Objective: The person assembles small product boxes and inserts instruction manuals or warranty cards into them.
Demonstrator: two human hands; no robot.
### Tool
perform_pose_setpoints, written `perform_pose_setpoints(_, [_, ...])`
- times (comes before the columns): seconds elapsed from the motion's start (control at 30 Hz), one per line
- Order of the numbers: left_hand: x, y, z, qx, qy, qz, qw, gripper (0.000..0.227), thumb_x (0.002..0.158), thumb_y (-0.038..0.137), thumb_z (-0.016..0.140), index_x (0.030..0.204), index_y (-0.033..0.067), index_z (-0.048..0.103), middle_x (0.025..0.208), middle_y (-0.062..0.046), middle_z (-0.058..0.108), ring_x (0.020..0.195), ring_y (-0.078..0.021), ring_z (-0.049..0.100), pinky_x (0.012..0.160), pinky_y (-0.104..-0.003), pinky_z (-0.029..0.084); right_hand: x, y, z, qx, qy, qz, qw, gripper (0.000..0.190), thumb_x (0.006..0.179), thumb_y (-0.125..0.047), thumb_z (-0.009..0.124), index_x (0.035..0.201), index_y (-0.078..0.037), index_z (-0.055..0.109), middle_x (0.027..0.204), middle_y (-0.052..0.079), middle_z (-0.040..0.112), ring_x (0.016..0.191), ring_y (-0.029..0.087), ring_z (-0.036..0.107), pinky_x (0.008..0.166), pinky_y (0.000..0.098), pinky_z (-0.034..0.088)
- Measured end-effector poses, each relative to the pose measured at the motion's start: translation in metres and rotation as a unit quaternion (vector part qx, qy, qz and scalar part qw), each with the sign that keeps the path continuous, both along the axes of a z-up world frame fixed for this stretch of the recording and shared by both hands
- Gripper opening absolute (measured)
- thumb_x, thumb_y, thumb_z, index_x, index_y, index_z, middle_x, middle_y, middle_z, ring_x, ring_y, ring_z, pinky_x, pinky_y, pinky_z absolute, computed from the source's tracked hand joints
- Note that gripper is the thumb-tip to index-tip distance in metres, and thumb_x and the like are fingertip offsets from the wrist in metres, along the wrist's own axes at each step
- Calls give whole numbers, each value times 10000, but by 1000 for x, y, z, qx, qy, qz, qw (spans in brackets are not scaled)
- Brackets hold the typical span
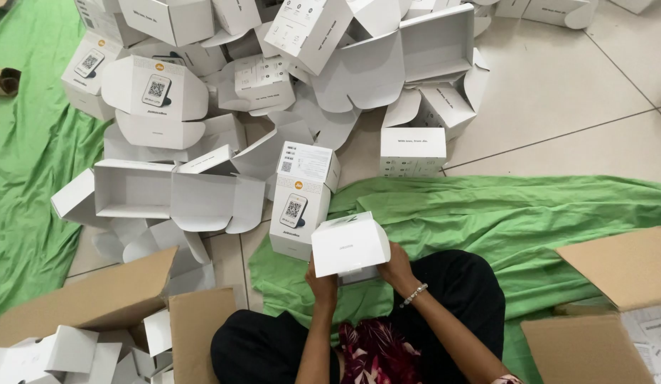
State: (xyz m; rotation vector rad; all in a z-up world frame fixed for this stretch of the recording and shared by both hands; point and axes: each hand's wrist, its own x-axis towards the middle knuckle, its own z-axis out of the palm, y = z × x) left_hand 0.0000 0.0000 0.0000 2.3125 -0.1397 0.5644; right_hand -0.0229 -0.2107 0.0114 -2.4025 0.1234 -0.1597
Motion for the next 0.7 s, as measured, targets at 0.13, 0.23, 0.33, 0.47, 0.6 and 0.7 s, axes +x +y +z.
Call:
perform_pose_setpoints(0.13, [5, -3, -2, -128, 64, -3, 990, 156, 949, 110, 639, 1029, -24, 634, 836, -194, 708, 746, -360, 719, 629, -449, 538, -9, 9, 79, 89, -65, 6, 994, 777, 744, -88, 739, 1457, -27, 436, 1211, 270, 616, 1092, 473, 582, 836, 522, 525])
perform_pose_setpoints(0.23, [0, -6, 28, -111, 22, -59, 992, 318, 898, 216, 683, 1053, -55, 626, 811, -233, 684, 703, -384, 706, 563, -458, 528, -11, 3, 49, 31, -103, 47, 993, 822, 816, -162, 749, 1523, -109, 334, 1438, 216, 545, 1260, 416, 545, 965, 492, 509])
perform_pose_setpoints(0.33, [1, -3, 14, -104, 106, -34, 988, 284, 934, 243, 654, 1030, -24, 638, 812, -216, 713, 711, -371, 712, 569, -454, 524, -13, 3, 53, 72, -57, 22, 996, 815, 832, -177, 725, 1545, -119, 335, 1405, 173, 575, 1218, 381, 582, 947, 476, 538])
perform_pose_setpoints(0.47, [5, -7, 14, -15, 10, -12, 1000, 342, 913, 264, 679, 1053, -42, 624, 851, -231, 696, 731, -371, 719, 596, -445, 553, -7, -2, 55, 65, 78, -1, 995, 819, 867, -218, 703, 1585, -195, 309, 1330, 143, 615, 1169, 325, 648, 928, 441, 574])
perform_pose_setpoints(0.6, [0, -9, 23, -43, 121, -26, 991, 362, 928, 252, 674, 1142, -35, 626, 858, -220, 706, 721, -361, 735, 619, -459, 566, -14, -3, 68, 110, -71, 31, 991, 715, 873, -158, 679, 1527, -99, 395, 1229, 224, 644, 1055, 391, 658, 821, 468, 572])
perform_pose_setpoints(0.7, [3, -7, 18, -34, 71, -34, 996, 466, 912, 245, 680, 1278, -35, 615, 987, -232, 717, 797, -372, 751, 662, -459, 599, -7, -21, -2, 81, -29, 27, 996, 465, 868, -200, 705, 1271, -38, 540, 985, 230, 688, 889, 397, 700, 747, 472, 579])
